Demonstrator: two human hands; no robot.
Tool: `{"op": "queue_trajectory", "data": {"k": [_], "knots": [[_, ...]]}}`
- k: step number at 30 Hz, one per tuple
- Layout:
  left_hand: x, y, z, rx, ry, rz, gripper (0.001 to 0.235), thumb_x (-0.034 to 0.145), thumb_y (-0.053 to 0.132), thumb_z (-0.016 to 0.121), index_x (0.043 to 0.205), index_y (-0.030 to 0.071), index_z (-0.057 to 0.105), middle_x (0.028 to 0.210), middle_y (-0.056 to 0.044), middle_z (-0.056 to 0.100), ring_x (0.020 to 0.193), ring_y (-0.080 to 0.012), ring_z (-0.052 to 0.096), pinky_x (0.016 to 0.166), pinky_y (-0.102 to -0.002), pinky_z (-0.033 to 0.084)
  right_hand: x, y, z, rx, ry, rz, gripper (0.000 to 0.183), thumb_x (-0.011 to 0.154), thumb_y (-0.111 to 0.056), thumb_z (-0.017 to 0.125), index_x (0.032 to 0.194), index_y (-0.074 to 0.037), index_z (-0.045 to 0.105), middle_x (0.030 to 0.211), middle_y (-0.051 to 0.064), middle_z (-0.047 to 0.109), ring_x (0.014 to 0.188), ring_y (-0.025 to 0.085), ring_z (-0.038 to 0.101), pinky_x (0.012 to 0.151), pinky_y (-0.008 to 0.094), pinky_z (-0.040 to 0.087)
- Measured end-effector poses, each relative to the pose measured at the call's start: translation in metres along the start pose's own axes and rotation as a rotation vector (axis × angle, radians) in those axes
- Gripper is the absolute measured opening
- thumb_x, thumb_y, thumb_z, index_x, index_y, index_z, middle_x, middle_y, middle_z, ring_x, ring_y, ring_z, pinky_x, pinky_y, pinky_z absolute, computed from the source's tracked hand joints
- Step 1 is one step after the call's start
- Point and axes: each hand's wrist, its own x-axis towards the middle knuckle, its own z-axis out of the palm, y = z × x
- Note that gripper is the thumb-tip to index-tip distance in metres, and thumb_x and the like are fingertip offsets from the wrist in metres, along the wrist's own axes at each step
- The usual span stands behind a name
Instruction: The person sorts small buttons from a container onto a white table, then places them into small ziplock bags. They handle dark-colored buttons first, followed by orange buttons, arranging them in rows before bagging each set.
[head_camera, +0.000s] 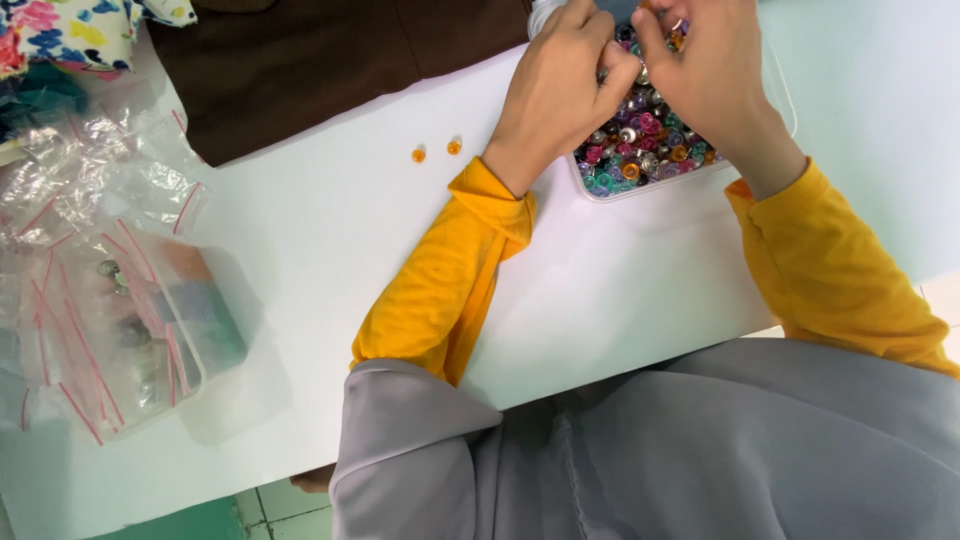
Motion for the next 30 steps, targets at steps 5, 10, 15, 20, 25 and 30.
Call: {"op": "queue_trajectory", "data": {"k": [5, 10, 15, 20, 25, 30], "knots": [[-0.014, -0.008, -0.041, 0.038, 0.281, 0.196, 0.027, 0.098, 0.014, 0.05, 0.072, 0.009, 0.043, 0.079, -0.003, 0.044, 0.072, -0.0227, 0.046, 0.064, -0.039, 0.033, 0.016, -0.062, -0.014, 0.117, 0.084, -0.061, 0.031, 0.116, -0.002, 0.084, 0.092, -0.002, 0.064, 0.098, 0.005, 0.073, 0.076, 0.019, 0.059, 0.073, 0.036, 0.046], [-0.067, -0.054, -0.102, 0.228, 0.217, 0.085, 0.013, 0.1, 0.016, 0.059, 0.109, 0.013, 0.067, 0.105, -0.006, 0.057, 0.093, -0.0243, 0.06, 0.079, -0.041, 0.043, 0.029, -0.155, -0.022, 0.359, -0.019, -0.263, 0.005, 0.111, 0.007, 0.071, 0.114, 0.007, 0.067, 0.099, 0.016, 0.067, 0.089, 0.027, 0.063, 0.082, 0.038, 0.051], [-0.132, -0.093, -0.168, 0.338, 0.161, 0.022, 0.023, 0.101, 0.003, 0.064, 0.123, 0.007, 0.068, 0.106, -0.01, 0.056, 0.091, -0.0253, 0.058, 0.079, -0.038, 0.048, 0.025, -0.196, 0.017, 0.407, -0.166, -0.292, 0.004, 0.107, -0.006, 0.072, 0.108, -0.002, 0.072, 0.094, 0.009, 0.066, 0.09, 0.024, 0.06, 0.081, 0.037, 0.048], [-0.173, -0.1, -0.205, 0.267, 0.134, -0.161, 0.024, 0.099, 0.0, 0.064, 0.121, 0.005, 0.069, 0.105, -0.009, 0.059, 0.09, -0.0212, 0.06, 0.087, -0.038, 0.049, 0.018, -0.203, 0.082, 0.44, -0.3, -0.223, 0.008, 0.102, -0.009, 0.071, 0.109, -0.01, 0.069, 0.092, 0.004, 0.066, 0.085, 0.022, 0.06, 0.078, 0.037, 0.047], [-0.181, -0.099, -0.205, 0.303, 0.032, -0.196, 0.013, 0.096, 0.01, 0.064, 0.107, 0.014, 0.07, 0.103, 0.003, 0.074, 0.095, -0.0175, 0.067, 0.096, -0.037, 0.033, 0.016, -0.206, 0.13, 0.107, -0.296, -0.262, 0.01, 0.102, -0.02, 0.066, 0.11, -0.02, 0.072, 0.1, -0.007, 0.073, 0.096, 0.024, 0.062, 0.096, 0.044, 0.034], [-0.181, -0.099, -0.203, 0.4, -0.038, -0.086, 0.01, 0.094, 0.016, 0.071, 0.102, 0.016, 0.075, 0.099, 0.003, 0.071, 0.09, -0.0203, 0.063, 0.095, -0.041, 0.034, 0.012, -0.197, 0.153, -0.122, -0.205, -0.377, 0.013, 0.103, -0.023, 0.067, 0.112, -0.019, 0.075, 0.097, -0.005, 0.075, 0.094, 0.02, 0.064, 0.106, 0.046, 0.03]]}}
